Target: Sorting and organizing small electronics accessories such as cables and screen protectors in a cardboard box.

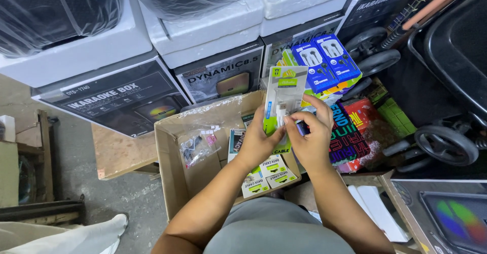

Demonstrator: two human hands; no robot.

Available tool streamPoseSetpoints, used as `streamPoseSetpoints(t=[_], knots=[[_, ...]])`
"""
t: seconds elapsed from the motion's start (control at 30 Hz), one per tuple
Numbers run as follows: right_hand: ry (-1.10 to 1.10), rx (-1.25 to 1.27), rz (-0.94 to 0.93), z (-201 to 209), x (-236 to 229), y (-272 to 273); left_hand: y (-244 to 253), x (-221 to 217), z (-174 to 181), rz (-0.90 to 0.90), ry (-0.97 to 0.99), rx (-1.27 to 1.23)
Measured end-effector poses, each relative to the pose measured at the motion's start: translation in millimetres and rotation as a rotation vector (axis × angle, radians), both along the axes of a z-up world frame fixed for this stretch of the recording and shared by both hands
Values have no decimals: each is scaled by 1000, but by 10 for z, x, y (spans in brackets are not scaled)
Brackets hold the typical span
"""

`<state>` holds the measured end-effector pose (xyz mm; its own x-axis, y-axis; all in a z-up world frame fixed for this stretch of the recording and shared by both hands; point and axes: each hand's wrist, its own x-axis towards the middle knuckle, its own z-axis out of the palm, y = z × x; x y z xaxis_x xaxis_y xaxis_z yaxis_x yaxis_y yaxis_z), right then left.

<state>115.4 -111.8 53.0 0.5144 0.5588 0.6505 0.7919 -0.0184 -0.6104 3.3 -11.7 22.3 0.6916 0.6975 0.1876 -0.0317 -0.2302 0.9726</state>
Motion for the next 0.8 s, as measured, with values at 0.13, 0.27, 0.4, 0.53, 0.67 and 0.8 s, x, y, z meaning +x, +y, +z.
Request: streamPoseSetpoints(t=[0.13, 0.27, 0.4, 0.53, 0.67, 0.8], knots=[[-15, 1, -6, -16, -2, -7, -8, -10, 18, -1, 9, 33], [-23, -3, -14, -20, -7, -10, -17, -8, 12, -3, -11, 24], [-27, 3, -20, -22, -12, -6, -16, -17, 10, -14, -16, 34], [-25, 9, -19, -10, -15, -3, -18, -4, -10, -1, 12, 22], [-28, 3, -22, 6, -18, -6, -25, -1, 16, 4, -21, 51], [-29, 4, -25, 17, -22, -3, -23, 4, 1, 10, -2, 52]])
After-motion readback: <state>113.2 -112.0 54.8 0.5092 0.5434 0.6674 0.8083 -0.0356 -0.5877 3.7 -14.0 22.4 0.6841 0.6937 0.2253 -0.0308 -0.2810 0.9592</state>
